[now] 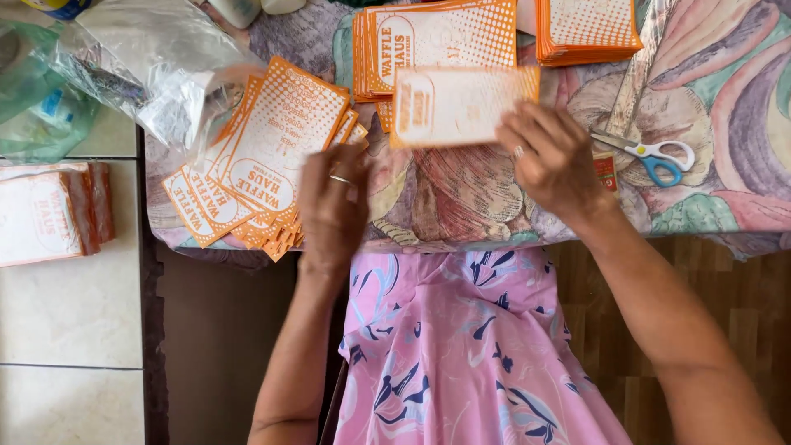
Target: Applying glue to paper bags, folding them, and stacking them on a table.
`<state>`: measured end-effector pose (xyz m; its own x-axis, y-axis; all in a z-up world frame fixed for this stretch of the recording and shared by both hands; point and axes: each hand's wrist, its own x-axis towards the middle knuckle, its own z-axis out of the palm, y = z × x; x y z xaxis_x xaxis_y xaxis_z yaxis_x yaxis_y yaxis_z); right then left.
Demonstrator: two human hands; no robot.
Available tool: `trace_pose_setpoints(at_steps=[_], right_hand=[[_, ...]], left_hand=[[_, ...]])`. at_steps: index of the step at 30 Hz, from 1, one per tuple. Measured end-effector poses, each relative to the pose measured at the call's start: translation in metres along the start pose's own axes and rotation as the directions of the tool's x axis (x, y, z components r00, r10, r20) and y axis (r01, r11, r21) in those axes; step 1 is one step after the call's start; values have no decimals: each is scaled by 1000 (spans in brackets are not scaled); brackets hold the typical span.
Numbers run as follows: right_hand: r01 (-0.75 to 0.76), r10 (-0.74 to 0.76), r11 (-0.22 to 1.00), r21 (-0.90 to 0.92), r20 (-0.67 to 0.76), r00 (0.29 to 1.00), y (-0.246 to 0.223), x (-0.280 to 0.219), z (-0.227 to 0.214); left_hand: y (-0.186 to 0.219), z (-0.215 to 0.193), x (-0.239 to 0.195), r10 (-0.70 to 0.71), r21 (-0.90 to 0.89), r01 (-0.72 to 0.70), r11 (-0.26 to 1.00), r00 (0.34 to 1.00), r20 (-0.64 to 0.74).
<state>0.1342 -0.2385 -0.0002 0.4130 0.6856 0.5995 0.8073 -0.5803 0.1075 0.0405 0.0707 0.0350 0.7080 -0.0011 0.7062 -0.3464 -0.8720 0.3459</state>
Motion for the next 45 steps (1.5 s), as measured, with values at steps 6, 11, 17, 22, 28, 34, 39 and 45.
trace_pose_setpoints(at_steps=[6, 11, 17, 22, 28, 34, 39, 45], right_hand=[[-114, 115, 984, 135, 5, 993, -43, -43, -47], [-216, 217, 959, 184, 13, 976, -59, -32, -76], [-449, 434, 812, 373, 130, 892, -64, -17, -119], [-512, 552, 748, 423, 32, 833, -65, -46, -113], [-581, 661, 621, 526, 47, 749, -61, -63, -98], [-563, 610, 663, 494, 80, 789, -62, -49, -93], [-371, 312, 870, 324, 221, 924, -67, -20, -79], [-424, 310, 835, 352, 336, 889, -61, -21, -61]], left_hand=[[55, 54, -33, 259, -254, -194, 948, 931, 258], [63, 59, -36, 253, -303, -158, 940, 918, 305], [62, 67, -36, 1, -389, 169, 906, 916, 400], [65, 54, -16, -204, -434, 468, 770, 825, 528], [64, 49, -5, -165, -420, 510, 751, 760, 628], [71, 44, 6, -182, -434, 509, 743, 778, 601], [93, 40, 13, 194, -65, -200, 978, 977, -84], [141, 83, -56, 242, -487, -210, 848, 970, 3]])
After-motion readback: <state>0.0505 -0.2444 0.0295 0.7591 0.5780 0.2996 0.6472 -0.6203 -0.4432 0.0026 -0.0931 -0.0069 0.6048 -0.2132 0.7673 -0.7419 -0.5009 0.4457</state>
